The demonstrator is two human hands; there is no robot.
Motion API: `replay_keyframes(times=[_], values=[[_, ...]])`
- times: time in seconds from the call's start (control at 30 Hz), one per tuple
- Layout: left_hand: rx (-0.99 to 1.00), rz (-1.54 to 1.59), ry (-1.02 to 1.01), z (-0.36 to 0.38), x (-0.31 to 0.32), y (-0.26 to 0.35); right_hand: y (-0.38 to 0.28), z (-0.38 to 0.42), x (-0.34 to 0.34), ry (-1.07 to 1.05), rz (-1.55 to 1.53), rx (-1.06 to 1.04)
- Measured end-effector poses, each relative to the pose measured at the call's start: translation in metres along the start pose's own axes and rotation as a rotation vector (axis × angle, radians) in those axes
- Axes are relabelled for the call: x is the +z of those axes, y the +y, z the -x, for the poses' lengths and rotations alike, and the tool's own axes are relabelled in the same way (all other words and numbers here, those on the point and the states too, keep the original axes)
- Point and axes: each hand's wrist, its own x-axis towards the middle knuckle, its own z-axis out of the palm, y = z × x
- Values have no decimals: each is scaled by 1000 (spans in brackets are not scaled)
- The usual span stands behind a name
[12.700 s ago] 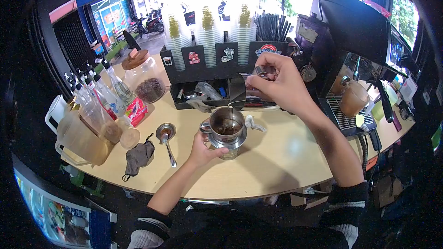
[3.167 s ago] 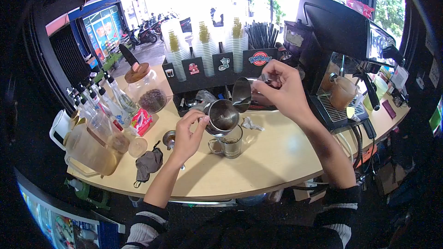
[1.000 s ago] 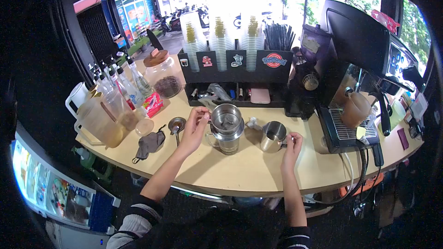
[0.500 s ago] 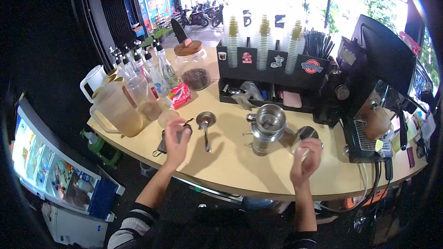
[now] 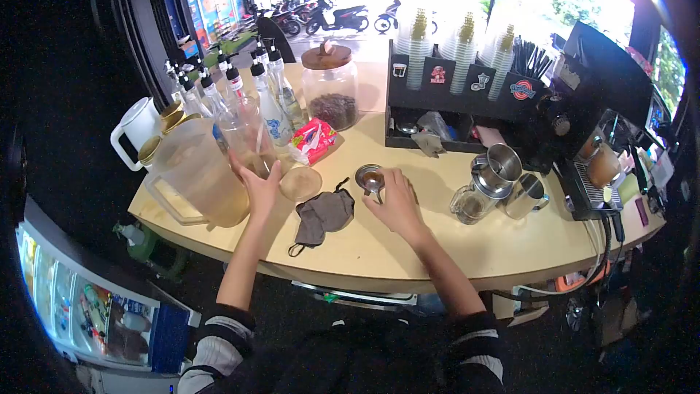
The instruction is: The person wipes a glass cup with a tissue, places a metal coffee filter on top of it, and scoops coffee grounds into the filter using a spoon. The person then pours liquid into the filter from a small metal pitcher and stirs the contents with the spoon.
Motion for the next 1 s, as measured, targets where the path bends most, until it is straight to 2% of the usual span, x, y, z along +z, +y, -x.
replay_keyframes(times=[0.07,0.13,0.17,0.2,0.27,0.37,0.43,0.57,0.63,0.73,0.87,0.93,1.0], values=[[-36,47,4,-11,4,-7,1,-11,13,-29,87,92],[-92,27,100,-20,15,-25,-2,-22,20,-41,167,189],[-78,47,91,-24,15,-25,-3,-26,23,-110,206,252],[-153,108,78,-26,13,-24,-4,-29,24,-177,243,318],[-219,193,54,-31,14,-23,-5,-34,26,-168,266,350],[-151,68,135,-28,12,-26,-1,-36,28,-189,268,393],[-139,174,30,-26,3,-11,1,-38,28,-201,217,427],[-5,200,44,-21,0,0,10,-40,25,-195,184,423],[20,255,-41,-16,-5,2,16,-40,25,-179,183,423],[12,398,-97,-5,-1,3,16,-42,20,-182,183,459],[15,434,-135,5,6,-2,12,-35,18,-172,199,442],[15,500,-180,6,5,3,3,-22,13,-18,250,282],[4,531,-190,7,5,2,-15,-11,1,-31,221,313]])
